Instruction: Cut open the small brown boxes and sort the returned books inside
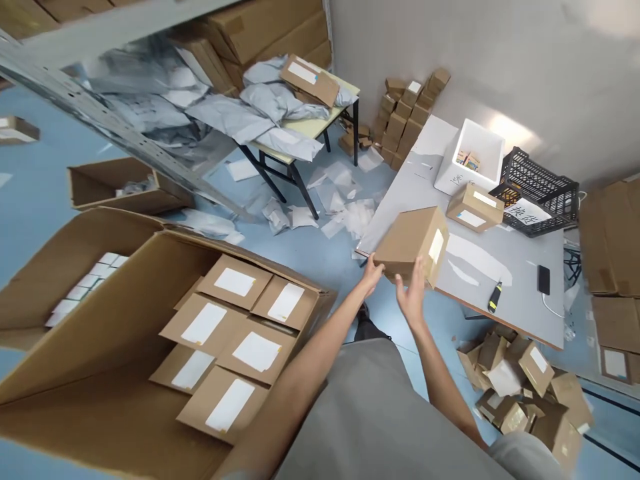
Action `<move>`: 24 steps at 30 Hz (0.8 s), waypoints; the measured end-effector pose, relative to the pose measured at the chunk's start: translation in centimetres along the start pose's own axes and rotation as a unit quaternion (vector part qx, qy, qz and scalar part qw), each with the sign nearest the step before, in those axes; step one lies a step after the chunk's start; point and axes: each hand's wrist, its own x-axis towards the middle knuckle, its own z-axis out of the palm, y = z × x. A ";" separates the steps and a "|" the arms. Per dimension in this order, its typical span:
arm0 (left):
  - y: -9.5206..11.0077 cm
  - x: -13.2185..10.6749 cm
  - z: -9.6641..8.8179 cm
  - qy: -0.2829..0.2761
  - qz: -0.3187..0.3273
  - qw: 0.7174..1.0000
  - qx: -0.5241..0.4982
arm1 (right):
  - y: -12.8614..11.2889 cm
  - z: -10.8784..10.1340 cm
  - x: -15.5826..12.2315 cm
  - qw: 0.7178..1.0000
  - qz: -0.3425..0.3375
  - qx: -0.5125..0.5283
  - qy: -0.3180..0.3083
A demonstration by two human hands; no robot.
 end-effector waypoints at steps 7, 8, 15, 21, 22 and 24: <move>-3.4 -0.4 -3.9 0.005 -0.039 0.999 -0.035 | 1.4 7.2 1.5 0.978 -0.050 -0.097 -0.177; -4.0 -1.2 -5.2 0.015 -0.045 0.998 -0.042 | 1.2 7.9 1.8 0.973 -0.057 -0.101 -0.199; -9.3 -11.1 -19.1 0.225 -0.057 0.968 -0.095 | -0.2 10.4 2.9 0.967 -0.067 -0.142 -0.202; -15.4 -21.2 -32.0 0.493 -0.128 0.858 -0.064 | -2.2 15.7 0.4 0.939 -0.116 -0.125 -0.297; -16.5 -22.7 -33.6 0.522 -0.144 0.839 -0.055 | -2.7 17.4 -0.9 0.927 -0.114 -0.114 -0.339; -18.9 -25.3 -36.3 0.561 -0.173 0.809 -0.037 | -3.8 21.2 -4.3 0.896 -0.100 -0.088 -0.425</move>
